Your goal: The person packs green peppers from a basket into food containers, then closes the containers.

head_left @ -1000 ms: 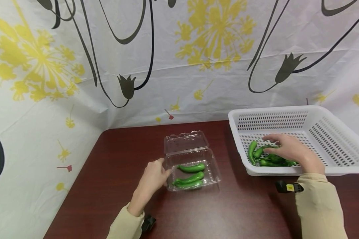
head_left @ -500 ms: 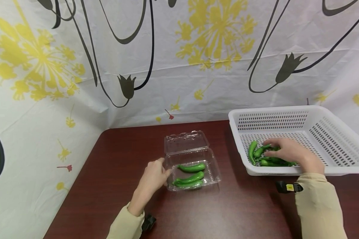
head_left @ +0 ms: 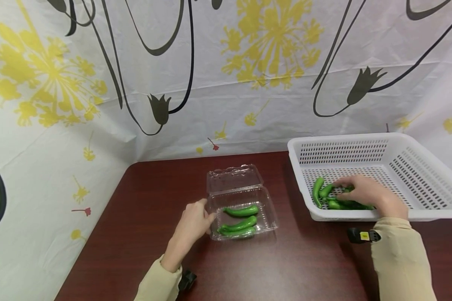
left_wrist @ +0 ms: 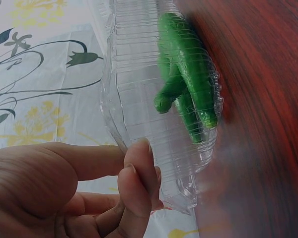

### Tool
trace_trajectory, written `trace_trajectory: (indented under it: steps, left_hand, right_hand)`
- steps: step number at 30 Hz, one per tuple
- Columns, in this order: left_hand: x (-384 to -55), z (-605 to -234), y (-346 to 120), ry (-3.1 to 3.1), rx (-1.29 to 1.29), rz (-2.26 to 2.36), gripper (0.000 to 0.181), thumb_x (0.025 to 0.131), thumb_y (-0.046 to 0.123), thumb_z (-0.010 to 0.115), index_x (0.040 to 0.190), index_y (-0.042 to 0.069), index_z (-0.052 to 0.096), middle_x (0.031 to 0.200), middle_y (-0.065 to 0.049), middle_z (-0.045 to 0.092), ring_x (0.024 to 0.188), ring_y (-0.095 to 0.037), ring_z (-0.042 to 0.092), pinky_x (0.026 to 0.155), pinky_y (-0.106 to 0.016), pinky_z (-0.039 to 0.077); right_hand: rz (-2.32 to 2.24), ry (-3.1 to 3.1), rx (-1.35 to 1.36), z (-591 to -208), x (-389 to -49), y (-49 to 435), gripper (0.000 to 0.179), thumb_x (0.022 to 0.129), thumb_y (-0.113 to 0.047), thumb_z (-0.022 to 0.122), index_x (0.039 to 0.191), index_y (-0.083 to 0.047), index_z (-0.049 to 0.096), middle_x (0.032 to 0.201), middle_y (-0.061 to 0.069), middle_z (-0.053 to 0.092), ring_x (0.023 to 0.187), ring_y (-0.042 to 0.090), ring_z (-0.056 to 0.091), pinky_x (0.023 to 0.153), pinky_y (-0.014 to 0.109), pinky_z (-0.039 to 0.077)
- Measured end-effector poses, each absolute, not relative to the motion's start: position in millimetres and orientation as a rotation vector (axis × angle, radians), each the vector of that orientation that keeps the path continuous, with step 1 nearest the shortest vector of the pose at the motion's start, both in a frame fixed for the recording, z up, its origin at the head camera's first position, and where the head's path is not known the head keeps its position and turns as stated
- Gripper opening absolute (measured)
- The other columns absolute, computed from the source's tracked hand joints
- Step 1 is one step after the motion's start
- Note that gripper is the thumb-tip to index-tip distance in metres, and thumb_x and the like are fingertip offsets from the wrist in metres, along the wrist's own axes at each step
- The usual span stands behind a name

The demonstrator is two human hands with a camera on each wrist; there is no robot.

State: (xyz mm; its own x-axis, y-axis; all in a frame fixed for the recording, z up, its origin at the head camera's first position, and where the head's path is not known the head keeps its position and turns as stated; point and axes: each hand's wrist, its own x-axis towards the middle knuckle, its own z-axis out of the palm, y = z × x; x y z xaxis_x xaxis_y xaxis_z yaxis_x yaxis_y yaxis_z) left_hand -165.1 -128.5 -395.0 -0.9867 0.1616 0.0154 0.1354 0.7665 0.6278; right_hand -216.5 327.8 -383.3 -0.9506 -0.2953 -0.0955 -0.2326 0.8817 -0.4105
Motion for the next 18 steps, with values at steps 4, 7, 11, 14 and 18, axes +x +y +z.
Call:
trace_trajectory:
  steps: [4,7,11,14,18]
  left_hand:
    - [-165.3,-395.3,-127.8,2.917,0.236,1.025,0.056,0.092,0.005,0.071,0.136,-0.020,0.048,0.057,0.002,0.059,0.043,-0.007,0.060,0.063,-0.033,0.055]
    - [-165.3,-395.6,-127.4,2.915,0.224,1.021,0.056,0.092,0.005,0.071,0.136,-0.019,0.048,0.057,0.002,0.059,0.043,-0.005,0.059,0.064,-0.033,0.056]
    - [-165.2,-395.6,-127.6,2.914,0.229,1.019,0.056,0.092,0.005,0.071,0.136,-0.019,0.047,0.057,0.002,0.059,0.043,-0.005,0.059,0.064,-0.033,0.056]
    - [-165.2,-395.7,-127.7,2.914,0.233,1.019,0.056,0.092,0.005,0.071,0.136,-0.019,0.047,0.057,0.001,0.060,0.043,-0.006,0.059,0.064,-0.034,0.056]
    - [-165.3,-396.1,-127.7,2.914,0.235,1.019,0.056,0.092,0.005,0.070,0.136,-0.020,0.047,0.057,0.001,0.060,0.043,-0.006,0.059,0.064,-0.034,0.056]
  right_hand:
    - [-0.593,2.865,-0.374,-382.1,-214.6,328.9,0.047,0.085,-0.020,0.079,0.120,0.008,0.065,0.100,0.024,0.067,0.094,0.043,0.063,0.080,0.058,0.048]
    - [-0.597,2.827,-0.332,-380.9,-214.0,329.1,0.048,0.084,-0.017,0.079,0.121,0.010,0.064,0.100,0.025,0.065,0.092,0.040,0.062,0.080,0.057,0.047]
    - [-0.597,2.783,-0.292,-380.4,-213.9,328.6,0.045,0.084,-0.014,0.077,0.120,0.009,0.065,0.103,0.027,0.065,0.094,0.041,0.061,0.080,0.056,0.047]
    - [-0.600,2.765,-0.271,-380.1,-213.4,328.9,0.042,0.085,-0.014,0.077,0.119,0.007,0.066,0.106,0.031,0.065,0.098,0.046,0.061,0.081,0.058,0.047]
    - [-0.600,2.753,-0.261,-379.0,-212.8,329.3,0.040,0.085,-0.016,0.076,0.118,0.007,0.067,0.105,0.034,0.064,0.098,0.049,0.061,0.081,0.060,0.047]
